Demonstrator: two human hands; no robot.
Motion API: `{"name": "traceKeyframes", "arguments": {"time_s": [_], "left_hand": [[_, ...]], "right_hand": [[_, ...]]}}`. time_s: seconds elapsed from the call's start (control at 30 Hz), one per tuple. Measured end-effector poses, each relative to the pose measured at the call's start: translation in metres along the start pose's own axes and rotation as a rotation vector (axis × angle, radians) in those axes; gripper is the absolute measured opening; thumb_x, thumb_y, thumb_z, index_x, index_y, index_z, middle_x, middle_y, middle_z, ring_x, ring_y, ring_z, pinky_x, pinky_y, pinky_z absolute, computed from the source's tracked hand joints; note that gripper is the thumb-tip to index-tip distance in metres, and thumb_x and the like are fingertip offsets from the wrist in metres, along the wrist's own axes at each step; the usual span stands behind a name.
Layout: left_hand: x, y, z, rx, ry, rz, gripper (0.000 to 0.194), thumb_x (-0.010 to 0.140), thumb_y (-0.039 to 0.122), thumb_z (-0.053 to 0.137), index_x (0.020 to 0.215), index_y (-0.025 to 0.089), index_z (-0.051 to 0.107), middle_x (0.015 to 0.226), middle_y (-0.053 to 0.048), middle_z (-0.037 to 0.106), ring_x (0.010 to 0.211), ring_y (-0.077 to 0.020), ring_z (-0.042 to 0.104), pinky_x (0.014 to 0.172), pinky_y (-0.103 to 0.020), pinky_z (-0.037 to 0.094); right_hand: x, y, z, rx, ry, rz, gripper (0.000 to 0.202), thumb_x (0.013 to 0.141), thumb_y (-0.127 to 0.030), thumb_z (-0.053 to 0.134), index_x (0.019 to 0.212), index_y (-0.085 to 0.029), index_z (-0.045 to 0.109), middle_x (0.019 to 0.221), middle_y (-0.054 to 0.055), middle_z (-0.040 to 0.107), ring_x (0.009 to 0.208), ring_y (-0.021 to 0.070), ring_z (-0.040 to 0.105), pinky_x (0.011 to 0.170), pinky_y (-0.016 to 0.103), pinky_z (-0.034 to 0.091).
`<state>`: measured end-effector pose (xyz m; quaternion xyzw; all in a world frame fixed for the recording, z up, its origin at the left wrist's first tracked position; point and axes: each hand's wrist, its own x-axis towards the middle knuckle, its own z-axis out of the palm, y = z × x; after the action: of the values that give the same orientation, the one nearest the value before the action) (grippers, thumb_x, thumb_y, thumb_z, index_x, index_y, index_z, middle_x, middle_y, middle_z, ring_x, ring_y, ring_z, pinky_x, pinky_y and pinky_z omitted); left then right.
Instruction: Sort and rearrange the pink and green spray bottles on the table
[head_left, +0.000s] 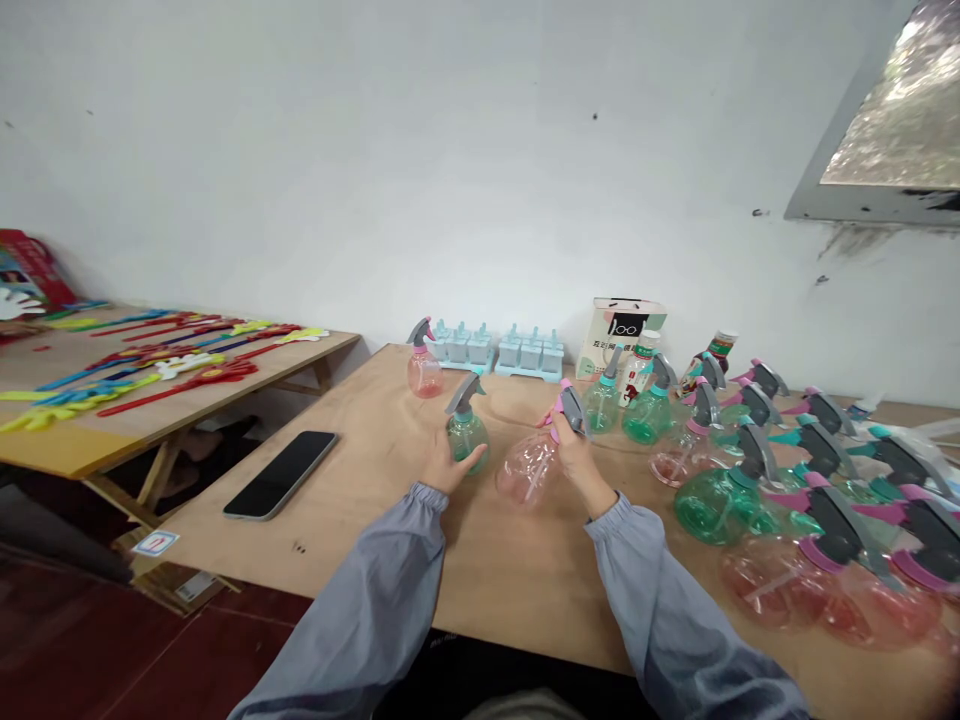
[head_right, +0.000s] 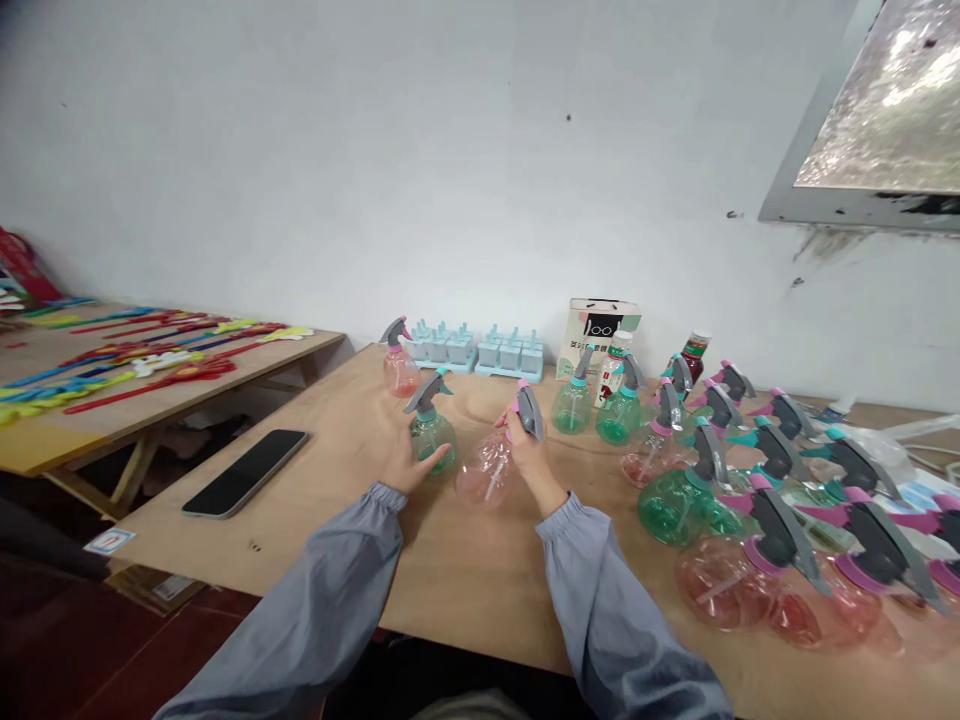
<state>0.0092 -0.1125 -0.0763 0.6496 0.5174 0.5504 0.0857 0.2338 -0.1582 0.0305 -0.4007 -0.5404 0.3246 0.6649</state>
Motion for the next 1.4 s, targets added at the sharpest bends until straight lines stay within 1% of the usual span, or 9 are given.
{"name": "traceKeyframes", "arguments": {"time_s": [0.27, 0.53, 0.77, 0.9, 1.0, 1.07, 1.17, 1.3, 1.4], "left_hand": [[0.001, -0.001, 0.001, -0.01, -0.008, -0.014, 0.086, 0.07, 0.057, 0.075, 0.139, 0.018, 0.04, 0.133, -0.019, 0.057, 0.129, -0.035, 0.057, 0.109, -0.052, 0.046], [0.001, 0.002, -0.005, -0.025, -0.038, 0.009, 0.084, 0.071, 0.057, 0.075, 0.137, 0.019, 0.04, 0.137, -0.019, 0.055, 0.133, -0.0343, 0.054, 0.11, -0.051, 0.046], [0.002, -0.002, -0.003, -0.074, -0.059, 0.032, 0.083, 0.069, 0.055, 0.078, 0.134, 0.024, 0.039, 0.133, -0.014, 0.059, 0.126, -0.0338, 0.06, 0.106, -0.055, 0.048], [0.001, 0.0, -0.003, -0.088, -0.052, 0.034, 0.084, 0.068, 0.056, 0.078, 0.135, 0.023, 0.039, 0.132, -0.015, 0.058, 0.127, -0.0346, 0.059, 0.107, -0.057, 0.047], [-0.002, 0.004, -0.004, -0.061, -0.039, 0.057, 0.075, 0.074, 0.055, 0.072, 0.134, 0.023, 0.04, 0.134, -0.015, 0.057, 0.129, -0.0335, 0.057, 0.108, -0.057, 0.046], [-0.003, 0.006, -0.004, -0.044, -0.04, 0.04, 0.068, 0.079, 0.053, 0.067, 0.133, 0.022, 0.041, 0.131, -0.015, 0.059, 0.128, -0.0328, 0.058, 0.109, -0.055, 0.046], [-0.007, 0.009, 0.0, -0.029, -0.024, 0.009, 0.065, 0.08, 0.052, 0.064, 0.132, 0.018, 0.043, 0.125, -0.016, 0.062, 0.125, -0.0332, 0.06, 0.106, -0.053, 0.048], [-0.012, 0.018, 0.009, -0.023, -0.046, -0.008, 0.062, 0.075, 0.058, 0.069, 0.118, 0.019, 0.049, 0.108, -0.013, 0.065, 0.105, -0.0323, 0.068, 0.093, -0.053, 0.055], [-0.021, 0.028, 0.015, 0.0, -0.057, 0.012, 0.057, 0.071, 0.062, 0.072, 0.105, 0.022, 0.051, 0.098, -0.01, 0.066, 0.093, -0.0323, 0.069, 0.083, -0.055, 0.057]], "right_hand": [[0.008, 0.013, -0.057, -0.286, 0.125, -0.138, 0.03, 0.075, -0.047, 0.07, 0.091, -0.022, 0.069, 0.079, 0.002, 0.068, 0.073, 0.018, 0.058, 0.073, 0.033, 0.048], [0.04, 0.026, -0.1, -0.389, 0.248, -0.058, 0.042, 0.07, -0.06, 0.073, 0.078, -0.019, 0.064, 0.066, -0.003, 0.056, 0.063, 0.0137, 0.046, 0.062, 0.029, 0.04], [0.069, 0.035, -0.11, -0.435, 0.306, -0.033, 0.047, 0.062, -0.064, 0.074, 0.073, -0.02, 0.06, 0.065, -0.003, 0.052, 0.064, 0.0148, 0.044, 0.064, 0.032, 0.042], [0.062, 0.04, -0.114, -0.459, 0.321, -0.165, 0.077, 0.057, -0.063, 0.079, 0.116, -0.019, 0.059, 0.105, 0.009, 0.065, 0.095, 0.0256, 0.058, 0.088, 0.043, 0.048], [0.031, 0.043, -0.118, -0.431, 0.407, -0.473, 0.089, 0.067, -0.06, 0.073, 0.139, -0.019, 0.041, 0.136, 0.018, 0.051, 0.131, 0.0344, 0.047, 0.109, 0.054, 0.036], [0.003, 0.043, -0.114, -0.408, 0.454, -0.659, 0.075, 0.076, -0.061, 0.062, 0.135, -0.019, 0.044, 0.137, 0.019, 0.047, 0.136, 0.0374, 0.042, 0.113, 0.057, 0.032], [-0.029, 0.037, -0.089, -0.413, 0.264, -0.705, 0.049, 0.076, -0.058, 0.06, 0.112, -0.025, 0.06, 0.116, 0.013, 0.059, 0.116, 0.0357, 0.058, 0.104, 0.056, 0.044], [-0.032, 0.023, -0.025, -0.372, -0.146, -0.491, 0.017, 0.088, -0.039, 0.058, 0.097, -0.028, 0.067, 0.1, 0.007, 0.069, 0.099, 0.0262, 0.066, 0.098, 0.048, 0.051], [-0.014, 0.02, 0.023, -0.267, -0.248, -0.254, 0.044, 0.079, -0.044, 0.071, 0.118, -0.026, 0.062, 0.124, 0.011, 0.064, 0.121, 0.0277, 0.058, 0.11, 0.048, 0.043]]}}
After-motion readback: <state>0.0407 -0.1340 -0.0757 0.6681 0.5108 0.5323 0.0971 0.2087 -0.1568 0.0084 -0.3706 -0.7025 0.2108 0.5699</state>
